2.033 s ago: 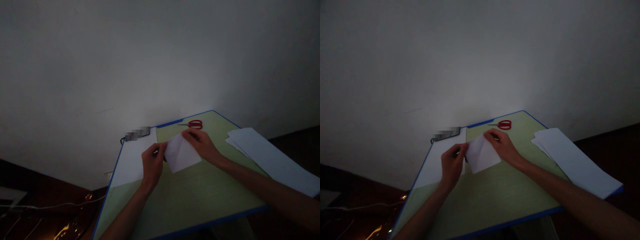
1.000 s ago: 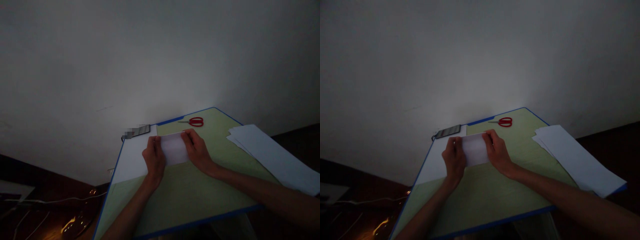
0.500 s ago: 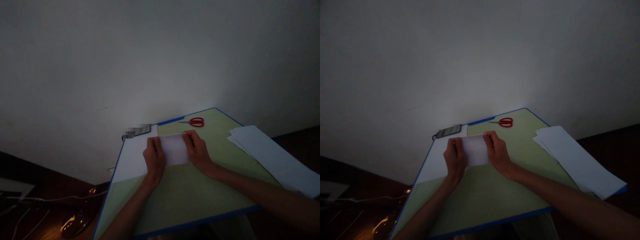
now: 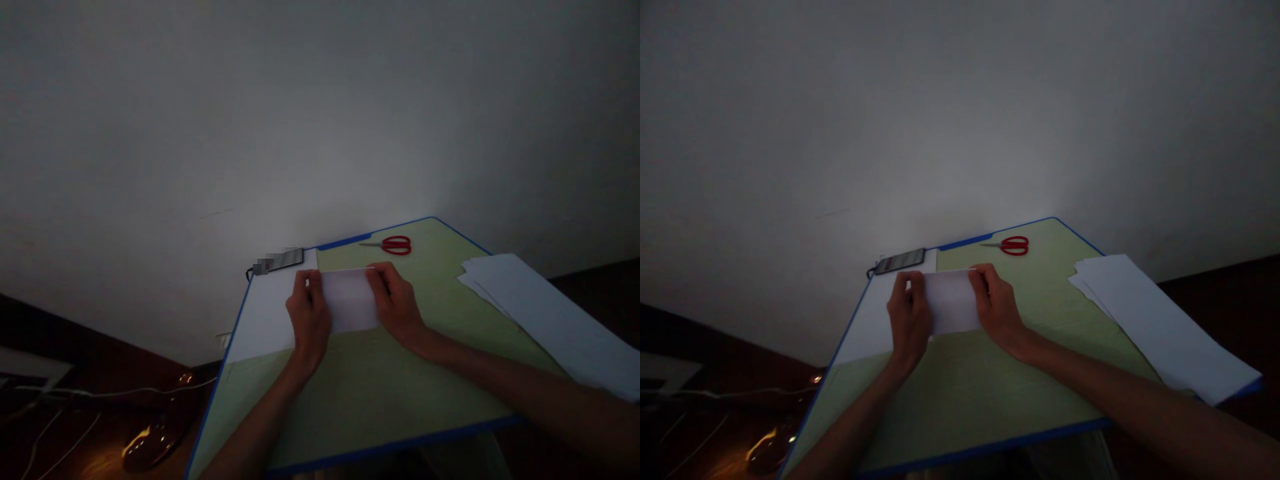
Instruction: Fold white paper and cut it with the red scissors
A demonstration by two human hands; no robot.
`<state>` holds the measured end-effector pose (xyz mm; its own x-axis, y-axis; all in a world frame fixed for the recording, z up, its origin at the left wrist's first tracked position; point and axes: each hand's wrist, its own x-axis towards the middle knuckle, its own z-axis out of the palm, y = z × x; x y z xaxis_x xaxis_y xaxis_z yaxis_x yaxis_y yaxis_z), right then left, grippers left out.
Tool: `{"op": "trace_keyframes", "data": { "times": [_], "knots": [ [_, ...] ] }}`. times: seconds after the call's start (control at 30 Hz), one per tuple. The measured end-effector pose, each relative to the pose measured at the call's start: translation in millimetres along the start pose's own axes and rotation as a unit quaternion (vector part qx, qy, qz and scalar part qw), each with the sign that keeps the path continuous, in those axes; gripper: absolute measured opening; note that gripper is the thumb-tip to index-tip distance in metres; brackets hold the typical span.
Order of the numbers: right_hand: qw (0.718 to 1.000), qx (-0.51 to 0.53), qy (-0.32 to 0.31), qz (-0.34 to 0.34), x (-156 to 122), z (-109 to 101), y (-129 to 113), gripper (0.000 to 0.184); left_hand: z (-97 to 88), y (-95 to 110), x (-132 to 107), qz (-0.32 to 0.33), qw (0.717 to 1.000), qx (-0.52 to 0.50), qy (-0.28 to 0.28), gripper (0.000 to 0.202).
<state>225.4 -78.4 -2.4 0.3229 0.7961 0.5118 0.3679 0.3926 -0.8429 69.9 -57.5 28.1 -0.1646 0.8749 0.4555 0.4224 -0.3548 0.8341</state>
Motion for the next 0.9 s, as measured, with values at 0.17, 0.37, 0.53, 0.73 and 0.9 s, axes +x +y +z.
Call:
{"op": "trace_keyframes", "data": {
  "times": [0.17, 0.37, 0.53, 0.73, 0.9],
  "knots": [
    [1.000, 0.009, -0.008, 0.010, 2, -3, 3, 0.024, 2.8, -8, -5, 0.000, 1.000, 0.014, -0.021, 0.031],
    [0.994, 0.093, -0.042, 0.035, 6, -10, -2, 0.021, 3.9, -10, -6, 0.038, 0.997, 0.030, -0.055, 0.038],
    [0.956, 0.223, -0.142, 0.125, 1, -10, -12, 0.065, 1.1, -5, -6, 0.029, 0.998, 0.003, -0.062, 0.036],
    [0.940, 0.246, -0.174, 0.158, 7, -8, -7, 0.082, -3.4, -7, 1, -0.007, 0.999, -0.026, -0.035, 0.043],
    [0.950, 0.249, -0.134, 0.134, 16, -9, 8, 0.061, 0.6, -12, 3, -0.055, 0.984, -0.125, -0.118, 0.037]
  ]
}}
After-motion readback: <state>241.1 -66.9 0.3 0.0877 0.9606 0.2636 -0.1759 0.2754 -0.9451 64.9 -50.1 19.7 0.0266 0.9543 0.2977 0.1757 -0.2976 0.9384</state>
